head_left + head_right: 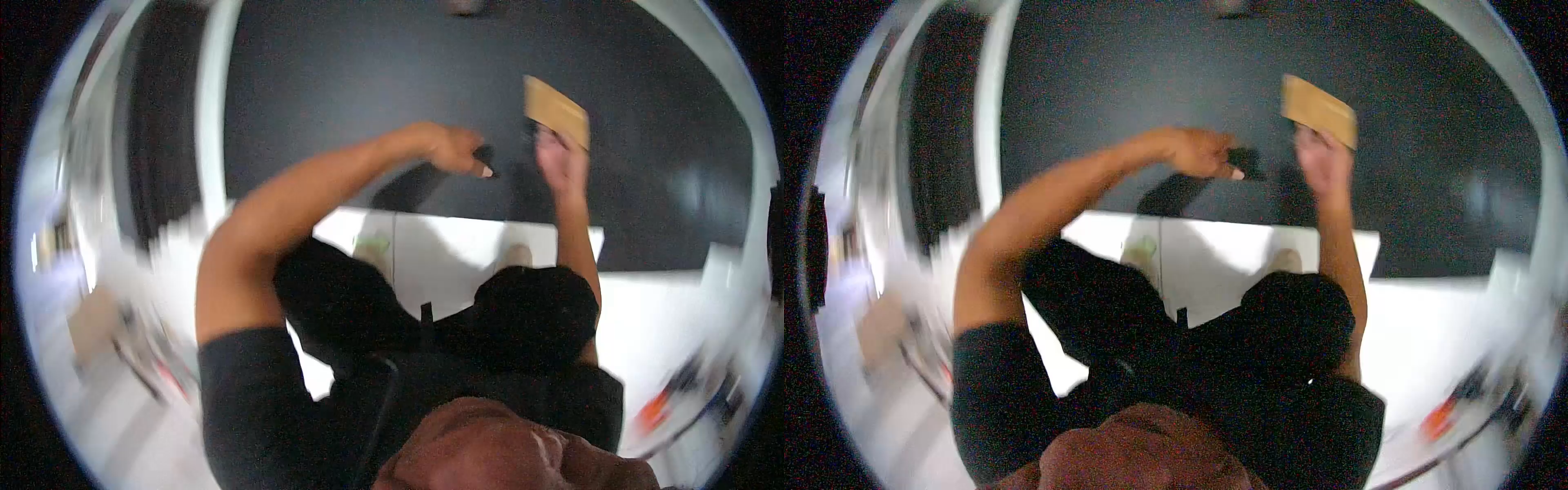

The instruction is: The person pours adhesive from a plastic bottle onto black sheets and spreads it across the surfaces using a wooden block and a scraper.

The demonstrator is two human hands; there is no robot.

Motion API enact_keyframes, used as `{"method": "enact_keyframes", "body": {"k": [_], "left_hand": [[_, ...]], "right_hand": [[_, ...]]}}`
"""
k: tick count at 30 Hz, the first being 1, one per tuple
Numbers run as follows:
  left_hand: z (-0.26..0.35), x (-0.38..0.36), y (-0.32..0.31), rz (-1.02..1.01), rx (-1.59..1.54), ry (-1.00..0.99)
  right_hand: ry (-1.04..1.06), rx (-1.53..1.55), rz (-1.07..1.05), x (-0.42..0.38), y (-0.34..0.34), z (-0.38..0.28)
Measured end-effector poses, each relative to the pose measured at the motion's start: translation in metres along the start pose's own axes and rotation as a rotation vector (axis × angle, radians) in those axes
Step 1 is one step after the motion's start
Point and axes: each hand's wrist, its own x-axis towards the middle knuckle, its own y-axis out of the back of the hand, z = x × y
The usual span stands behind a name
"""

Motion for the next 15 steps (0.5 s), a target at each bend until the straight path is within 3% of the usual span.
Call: {"method": "enact_keyframes", "body": {"k": [1,3,4,5,6,8,11,13,15], "left_hand": [[0.029,0.017,-0.008,0.109,-0.062,-0.047],[0.085,0.027,0.012,0.026,-0.501,0.031],[0.081,0.049,-0.012,0.106,-0.658,-0.047],[0.082,0.075,-0.031,0.192,-0.840,-0.089],[0.091,0.070,-0.028,0.109,-0.802,-0.125],[0.110,0.057,-0.021,0.294,-1.005,-0.143],[0.130,0.077,-0.040,0.141,-1.048,-0.332],[0.124,0.091,-0.055,0.128,-1.031,-0.341],[0.138,0.102,-0.058,0.156,-1.165,-0.274]], "right_hand": [[0.021,0.016,-0.115,-0.003,0.033,-0.008],[0.033,0.067,-0.128,-0.037,0.006,-0.020],[0.136,-0.005,0.015,-0.057,0.004,-0.021],[0.177,-0.075,-0.045,-0.066,0.008,-0.030],[0.074,-0.167,-0.071,-0.055,0.007,-0.019],[0.117,-0.130,0.042,-0.068,0.012,-0.019],[0.202,-0.082,0.163,-0.096,0.028,-0.011],[0.271,-0.076,0.253,-0.110,0.026,-0.005],[0.377,-0.049,0.170,-0.117,0.036,-0.002]]}}
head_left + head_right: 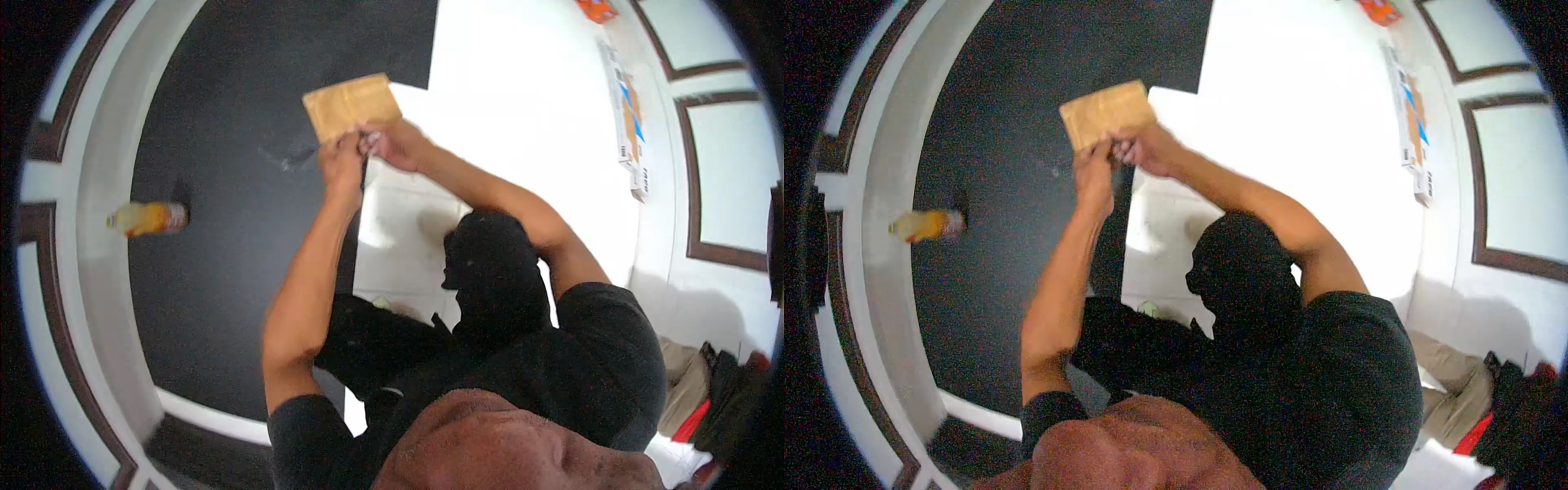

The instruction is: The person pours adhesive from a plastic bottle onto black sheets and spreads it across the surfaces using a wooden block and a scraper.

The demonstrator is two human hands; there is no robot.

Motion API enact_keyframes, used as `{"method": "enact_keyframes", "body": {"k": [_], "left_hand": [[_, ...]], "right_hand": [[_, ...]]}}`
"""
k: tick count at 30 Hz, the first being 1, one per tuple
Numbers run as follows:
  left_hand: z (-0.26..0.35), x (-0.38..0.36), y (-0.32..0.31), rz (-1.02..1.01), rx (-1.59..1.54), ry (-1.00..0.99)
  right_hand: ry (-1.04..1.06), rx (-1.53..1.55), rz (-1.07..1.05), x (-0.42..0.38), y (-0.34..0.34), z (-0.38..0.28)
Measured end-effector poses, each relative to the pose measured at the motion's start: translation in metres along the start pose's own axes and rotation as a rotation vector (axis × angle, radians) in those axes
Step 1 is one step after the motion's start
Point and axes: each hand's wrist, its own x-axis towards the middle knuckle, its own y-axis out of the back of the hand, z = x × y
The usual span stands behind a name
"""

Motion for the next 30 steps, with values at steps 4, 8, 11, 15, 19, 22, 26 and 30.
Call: {"method": "enact_keyframes", "body": {"k": [4,8,11,15,19,22,26,30], "left_hand": [[0.000,0.008,-0.005,0.071,0.292,-0.097],[-0.019,0.022,0.034,0.123,0.673,-0.312],[-0.002,-0.003,0.050,0.210,0.723,-0.207],[0.040,-0.055,0.080,0.251,0.849,-0.227],[0.039,-0.120,0.104,0.432,0.608,-0.146],[0.052,-0.153,0.113,0.567,0.641,-0.093],[0.061,-0.174,0.100,0.691,0.678,-0.082],[0.056,-0.185,0.098,0.655,0.670,-0.049]], "right_hand": [[0.014,-0.113,-0.030,-0.013,0.014,0.014],[-0.294,-0.905,-0.283,-0.027,0.067,0.018],[-0.423,-1.082,-0.063,0.005,0.178,0.016],[-0.016,-1.283,0.780,0.089,0.307,-0.025],[0.087,-1.209,0.972,0.121,0.315,-0.068],[0.058,-1.198,0.901,0.153,0.296,-0.079],[0.140,-1.239,0.848,0.183,0.282,-0.079],[0.325,-2.050,0.536,0.207,0.330,-0.088]]}}
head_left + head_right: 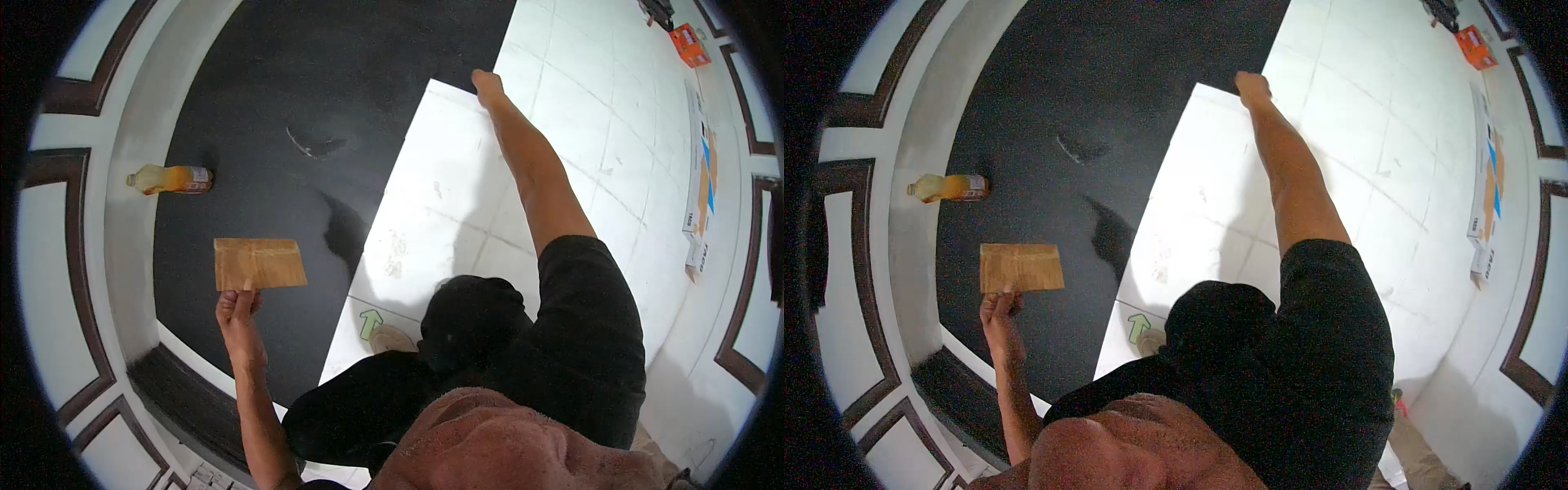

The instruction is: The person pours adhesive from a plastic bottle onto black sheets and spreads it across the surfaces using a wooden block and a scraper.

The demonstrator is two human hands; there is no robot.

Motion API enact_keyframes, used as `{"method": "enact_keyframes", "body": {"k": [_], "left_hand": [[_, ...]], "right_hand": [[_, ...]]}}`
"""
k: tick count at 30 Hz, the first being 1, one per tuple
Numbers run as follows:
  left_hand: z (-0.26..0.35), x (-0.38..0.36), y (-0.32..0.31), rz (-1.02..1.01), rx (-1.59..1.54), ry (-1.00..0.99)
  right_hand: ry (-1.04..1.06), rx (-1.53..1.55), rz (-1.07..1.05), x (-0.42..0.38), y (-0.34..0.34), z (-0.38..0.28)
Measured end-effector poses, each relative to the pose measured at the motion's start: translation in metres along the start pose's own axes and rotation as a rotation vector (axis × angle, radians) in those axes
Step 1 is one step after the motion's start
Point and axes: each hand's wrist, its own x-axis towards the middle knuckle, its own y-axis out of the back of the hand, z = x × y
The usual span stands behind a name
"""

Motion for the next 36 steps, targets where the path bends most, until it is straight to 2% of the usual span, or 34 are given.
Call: {"method": "enact_keyframes", "body": {"k": [1,2,4,6,8,9,10,11,12,14,16,17,18,19,20,21,22,23,25,26,27,28,30,31,33,34,36], "left_hand": [[0.004,-0.001,-0.004,-0.011,0.010,0.027],[0.007,-0.001,-0.007,-0.010,0.009,0.023],[0.010,0.003,-0.015,-0.071,-0.045,0.022],[0.010,0.010,-0.025,-0.060,-0.040,0.022],[0.014,0.021,-0.030,-0.046,-0.038,0.031],[0.021,0.023,-0.031,-0.043,-0.023,-0.030],[0.024,0.024,-0.032,-0.036,-0.012,-0.088],[0.024,0.025,-0.034,-0.036,-0.027,-0.078],[0.023,0.028,-0.036,-0.059,-0.053,-0.109],[0.026,0.035,-0.047,-0.076,-0.087,-0.134],[0.033,0.030,-0.057,-0.025,0.037,-0.194],[0.034,0.030,-0.056,-0.012,0.042,-0.155],[0.034,0.031,-0.056,-0.055,0.022,-0.187],[0.033,0.024,-0.052,-0.104,0.004,-0.219],[0.033,0.017,-0.048,-0.104,0.004,-0.198],[0.033,0.014,-0.046,-0.116,-0.013,-0.217],[0.034,0.009,-0.040,-0.130,-0.021,-0.233],[0.035,0.001,-0.035,-0.107,0.014,-0.233],[0.035,-0.012,-0.026,-0.080,0.072,-0.227],[0.034,-0.018,-0.022,-0.055,0.116,-0.241],[0.031,-0.023,-0.016,-0.026,0.109,-0.233],[0.028,-0.027,-0.013,0.016,0.137,-0.209],[0.025,-0.029,-0.007,0.068,0.171,-0.179],[0.024,-0.030,-0.004,0.065,0.193,-0.146],[0.021,-0.029,-0.001,0.051,0.219,-0.123],[0.015,-0.030,0.001,0.075,0.211,-0.122],[0.010,-0.032,0.007,0.102,0.212,-0.112]], "right_hand": [[-0.185,0.144,0.066,-0.002,0.000,-0.003],[-0.184,0.146,0.071,-0.002,0.004,0.001],[0.191,-0.236,-0.042,-0.008,0.016,0.024],[0.085,0.148,-0.067,-0.017,0.015,0.033],[-0.710,1.338,-0.142,-0.033,0.013,0.032],[-0.670,1.224,-0.141,-0.064,0.014,0.027],[-0.310,0.691,-0.369,-0.104,0.007,0.030],[0.068,0.165,-0.398,-0.143,-0.001,0.034],[0.260,-0.008,-0.468,-0.187,-0.003,0.021],[0.524,0.054,-0.645,-0.283,-0.006,-0.030],[0.771,0.328,-0.701,-0.365,-0.020,-0.080],[0.888,0.494,-0.732,-0.400,-0.029,-0.101],[1.004,0.649,-0.775,-0.434,-0.038,-0.121],[0.795,0.806,-1.146,-0.446,-0.030,-0.136],[0.426,0.976,-1.489,-0.458,-0.021,-0.152],[0.038,1.038,-1.690,-0.469,-0.012,-0.167],[-0.234,0.911,-2.031,-0.439,0.025,-0.183],[0.277,1.140,-2.001,-0.426,-0.024,-0.163],[0.638,1.239,-1.466,-0.397,-0.039,-0.126],[0.453,1.070,-1.230,-0.371,-0.039,-0.105],[0.131,0.911,-1.010,-0.339,-0.037,-0.078],[-0.092,0.779,-0.758,-0.303,-0.038,-0.054],[-0.362,0.474,-0.284,-0.245,-0.020,-0.020],[-0.464,0.366,-0.203,-0.227,0.010,-0.019],[-0.462,0.135,-0.035,-0.191,0.029,-0.002],[-0.477,0.044,-0.162,-0.182,0.052,-0.007],[-0.352,0.028,-0.170,-0.172,0.046,0.005]]}}
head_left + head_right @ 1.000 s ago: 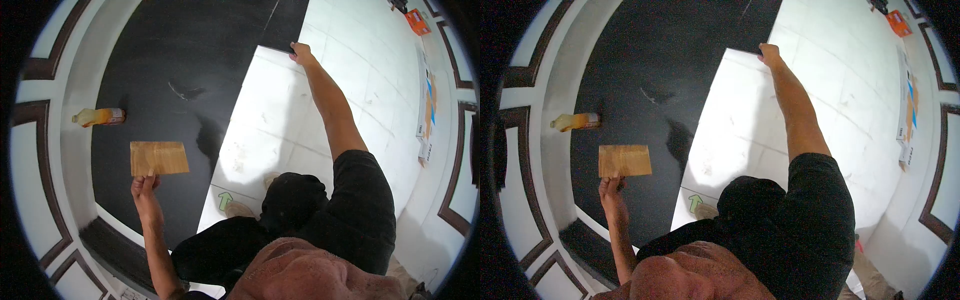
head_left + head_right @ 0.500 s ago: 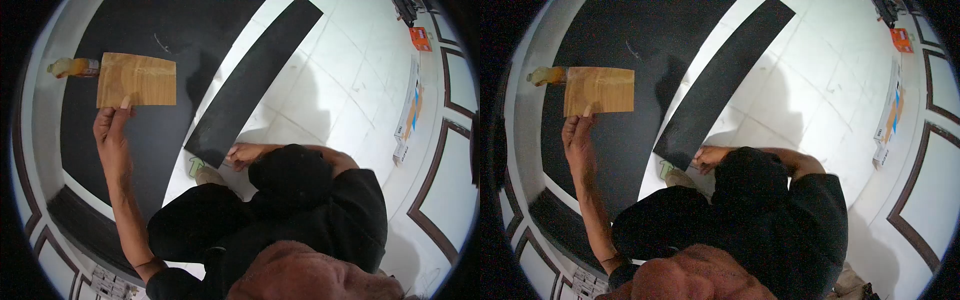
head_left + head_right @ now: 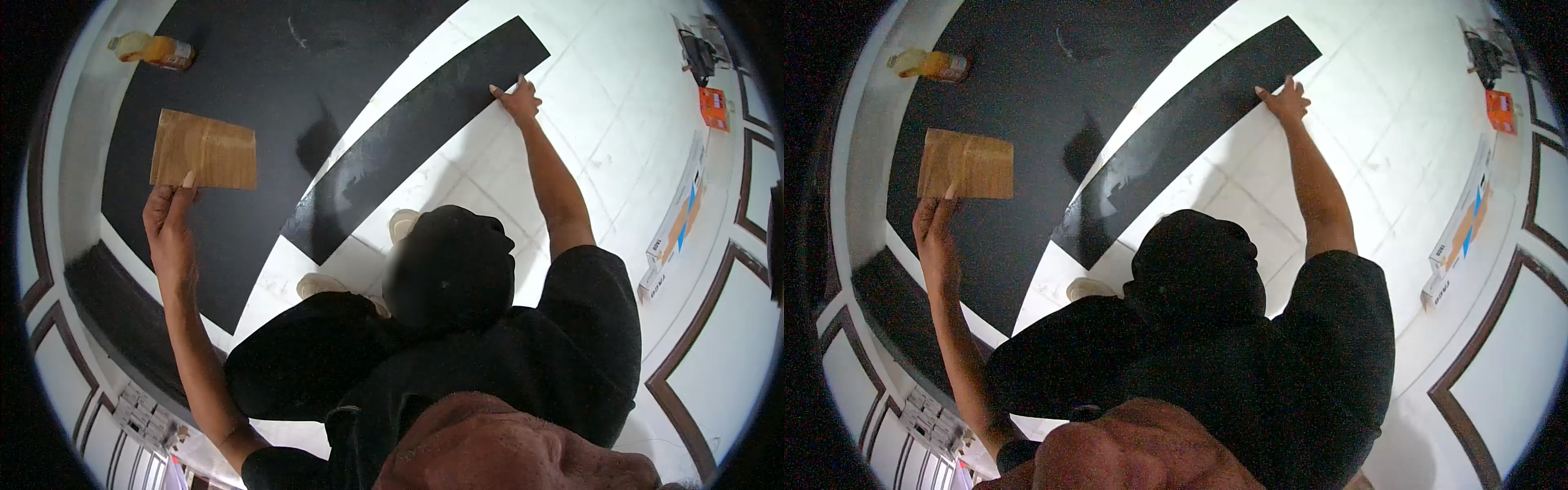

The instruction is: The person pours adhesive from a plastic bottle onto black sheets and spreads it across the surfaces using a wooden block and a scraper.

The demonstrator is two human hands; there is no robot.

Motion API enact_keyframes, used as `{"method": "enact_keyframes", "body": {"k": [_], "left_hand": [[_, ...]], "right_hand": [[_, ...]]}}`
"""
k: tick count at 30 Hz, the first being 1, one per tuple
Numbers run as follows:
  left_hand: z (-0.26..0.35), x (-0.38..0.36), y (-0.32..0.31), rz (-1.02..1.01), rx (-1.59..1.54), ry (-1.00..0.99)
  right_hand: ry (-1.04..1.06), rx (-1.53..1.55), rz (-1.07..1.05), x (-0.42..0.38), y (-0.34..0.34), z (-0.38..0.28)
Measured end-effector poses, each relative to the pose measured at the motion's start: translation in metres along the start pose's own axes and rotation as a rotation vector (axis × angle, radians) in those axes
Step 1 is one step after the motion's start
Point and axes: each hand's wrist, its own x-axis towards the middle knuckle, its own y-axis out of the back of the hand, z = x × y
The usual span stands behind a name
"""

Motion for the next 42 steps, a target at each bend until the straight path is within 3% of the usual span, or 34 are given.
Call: {"method": "enact_keyframes", "body": {"k": [4,9,14,18,22,30,42], "left_hand": [[-0.003,-0.020,0.005,0.018,0.007,0.037],[0.013,-0.031,0.003,0.075,0.057,0.056],[0.005,-0.022,0.001,0.019,0.014,-0.066],[0.004,-0.015,-0.003,-0.008,-0.021,-0.135],[0.005,-0.016,-0.003,-0.005,0.015,-0.105],[-0.017,-0.005,0.002,-0.038,-0.060,-0.035],[0.007,-0.016,-0.018,-0.132,-0.063,-0.164]], "right_hand": [[0.196,-0.071,-0.037,0.026,-0.029,0.013],[0.345,-0.142,-0.037,-0.024,-0.025,-0.007],[0.520,-0.112,0.075,-0.076,-0.058,-0.030],[0.713,-0.120,0.002,-0.120,-0.079,-0.042],[0.658,-0.155,-0.122,-0.161,-0.057,-0.062],[0.750,-0.155,-0.012,-0.156,-0.071,-0.060],[0.831,-0.075,0.008,-0.160,-0.060,-0.060]]}}
